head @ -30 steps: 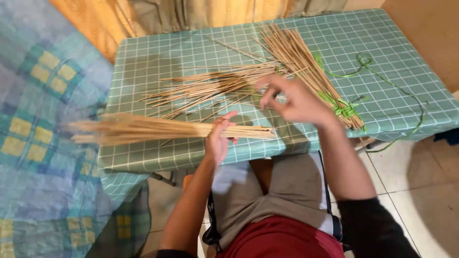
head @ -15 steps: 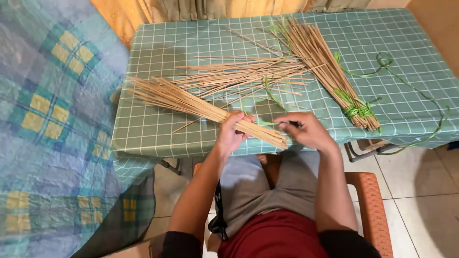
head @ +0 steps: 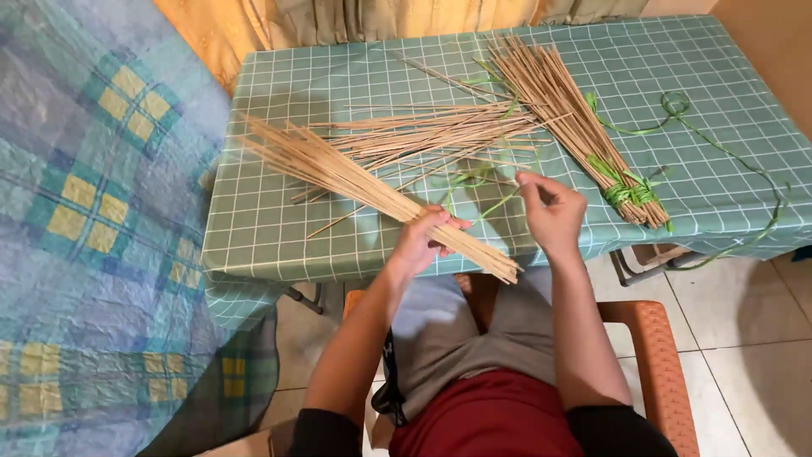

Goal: Gathering and aligning thin wooden sticks into a bundle on a table.

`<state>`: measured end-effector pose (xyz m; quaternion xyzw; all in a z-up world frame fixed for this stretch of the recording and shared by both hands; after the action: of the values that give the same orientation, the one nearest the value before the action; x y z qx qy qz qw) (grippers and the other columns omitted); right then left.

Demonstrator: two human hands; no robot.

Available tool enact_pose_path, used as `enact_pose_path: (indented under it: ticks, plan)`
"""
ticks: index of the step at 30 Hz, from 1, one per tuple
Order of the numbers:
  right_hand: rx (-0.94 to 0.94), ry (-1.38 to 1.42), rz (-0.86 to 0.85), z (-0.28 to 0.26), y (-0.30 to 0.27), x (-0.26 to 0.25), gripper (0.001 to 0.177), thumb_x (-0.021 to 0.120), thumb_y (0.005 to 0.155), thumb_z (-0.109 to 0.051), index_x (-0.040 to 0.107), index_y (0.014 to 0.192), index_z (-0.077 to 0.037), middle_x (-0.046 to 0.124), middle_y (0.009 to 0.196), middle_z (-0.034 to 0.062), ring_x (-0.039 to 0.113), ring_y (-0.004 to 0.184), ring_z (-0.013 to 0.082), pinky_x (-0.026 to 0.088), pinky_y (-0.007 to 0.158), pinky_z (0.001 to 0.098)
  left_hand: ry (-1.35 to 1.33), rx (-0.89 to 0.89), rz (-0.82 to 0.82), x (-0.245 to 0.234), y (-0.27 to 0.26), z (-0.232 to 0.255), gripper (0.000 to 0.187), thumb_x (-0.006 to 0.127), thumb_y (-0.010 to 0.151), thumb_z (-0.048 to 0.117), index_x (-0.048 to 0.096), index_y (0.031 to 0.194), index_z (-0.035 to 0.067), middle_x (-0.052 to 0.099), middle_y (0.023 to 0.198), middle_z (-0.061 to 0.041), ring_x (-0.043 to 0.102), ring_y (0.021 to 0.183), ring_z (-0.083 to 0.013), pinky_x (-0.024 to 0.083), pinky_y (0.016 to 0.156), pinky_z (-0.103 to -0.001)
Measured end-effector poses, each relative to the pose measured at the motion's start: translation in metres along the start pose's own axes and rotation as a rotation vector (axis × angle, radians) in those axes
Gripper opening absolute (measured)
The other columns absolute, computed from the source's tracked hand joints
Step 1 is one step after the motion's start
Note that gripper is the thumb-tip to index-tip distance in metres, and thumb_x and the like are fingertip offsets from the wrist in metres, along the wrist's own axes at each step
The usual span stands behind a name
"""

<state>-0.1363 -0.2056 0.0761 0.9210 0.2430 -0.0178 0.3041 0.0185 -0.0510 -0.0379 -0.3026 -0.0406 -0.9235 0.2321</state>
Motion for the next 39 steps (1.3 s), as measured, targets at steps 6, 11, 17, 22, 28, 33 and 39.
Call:
enact_pose_path:
  ticks: [6,11,17,22,28,33,39]
  plan:
    - [0.333,0.617,0.308,0.019,0.004,-0.01,0.014,0.069,0.097,0.007,0.071,0.108,-0.002,0.078,0.101,0.0126,0.079,0.093,0.0229,0.069,0.085,0.0367,-0.022,-0.029,-0.045,-0.013,0.008,-0.011,0.027,0.067,0.084,0.036,0.067,0.079,0.01,0.075,0.092,-0.02,0.062,0.051,-0.0227,0.04,0.035,-0.024]
    - [0.523,0.873,0.516,0.053,0.013,-0.041,0.026,0.058,0.104,0.006,0.054,0.124,-0.01,0.075,0.101,0.0174,0.081,0.092,0.027,0.072,0.077,0.0338,-0.056,-0.029,-0.016,-0.029,0.015,-0.015,0.028,0.068,0.081,0.037,0.065,0.077,0.009,0.073,0.083,-0.023,0.059,0.046,-0.0241,0.036,0.031,-0.027]
    - [0.562,0.962,0.627,0.083,0.014,-0.076,0.021,0.054,0.106,0.005,0.045,0.121,-0.007,0.073,0.106,0.0165,0.08,0.09,0.0224,0.067,0.069,0.0225,-0.02,-0.013,0.026,-0.031,0.017,-0.01,0.029,0.068,0.08,0.038,0.064,0.076,0.01,0.075,0.085,-0.021,0.06,0.045,-0.0234,0.035,0.031,-0.026]
    - [0.488,0.857,0.655,0.082,0.013,-0.095,0.017,0.056,0.107,0.003,0.051,0.12,-0.007,0.073,0.115,0.0125,0.077,0.084,0.0138,0.062,0.063,0.0155,-0.016,-0.048,0.046,-0.023,0.012,-0.004,0.031,0.068,0.079,0.038,0.065,0.079,0.007,0.074,0.086,-0.021,0.057,0.045,-0.0237,0.033,0.033,-0.027]
    - [0.41,0.793,0.666,0.082,0.013,-0.097,0.013,0.059,0.107,-0.001,0.066,0.106,-0.012,0.076,0.107,0.0118,0.072,0.073,0.0116,0.051,0.06,0.0127,0.088,-0.02,0.13,-0.01,0.001,0.029,0.04,0.064,0.088,0.03,0.071,0.117,0.003,0.066,0.099,-0.019,0.063,0.059,-0.0258,0.045,0.042,-0.026]
    - [0.337,0.713,0.808,0.053,0.008,-0.093,0.024,0.065,0.098,0.014,0.069,0.097,-0.01,0.073,0.099,0.0152,0.063,0.071,0.0163,0.053,0.058,0.0279,0.118,-0.041,0.227,0.001,-0.013,0.054,0.018,0.057,0.09,0.024,0.061,0.085,0.008,0.064,0.144,-0.011,0.061,0.102,-0.0181,0.053,0.059,-0.028]
    - [0.187,0.502,0.845,0.032,0.006,-0.11,0.025,0.063,0.104,0.012,0.071,0.103,-0.012,0.078,0.1,0.0125,0.067,0.073,0.0179,0.056,0.061,0.029,0.082,0.026,0.235,0.001,-0.018,0.071,0.02,0.055,0.095,0.019,0.059,0.081,0.006,0.066,0.14,-0.017,0.06,0.065,-0.0119,0.054,0.055,-0.022]
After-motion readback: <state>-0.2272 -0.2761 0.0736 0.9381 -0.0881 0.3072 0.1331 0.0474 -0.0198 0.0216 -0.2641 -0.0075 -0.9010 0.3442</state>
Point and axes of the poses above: each hand's wrist, its own y-axis towards the middle knuckle, its own x-axis out of the palm, z = x × y, the point moved 5 cm from there along y, towards the middle knuckle
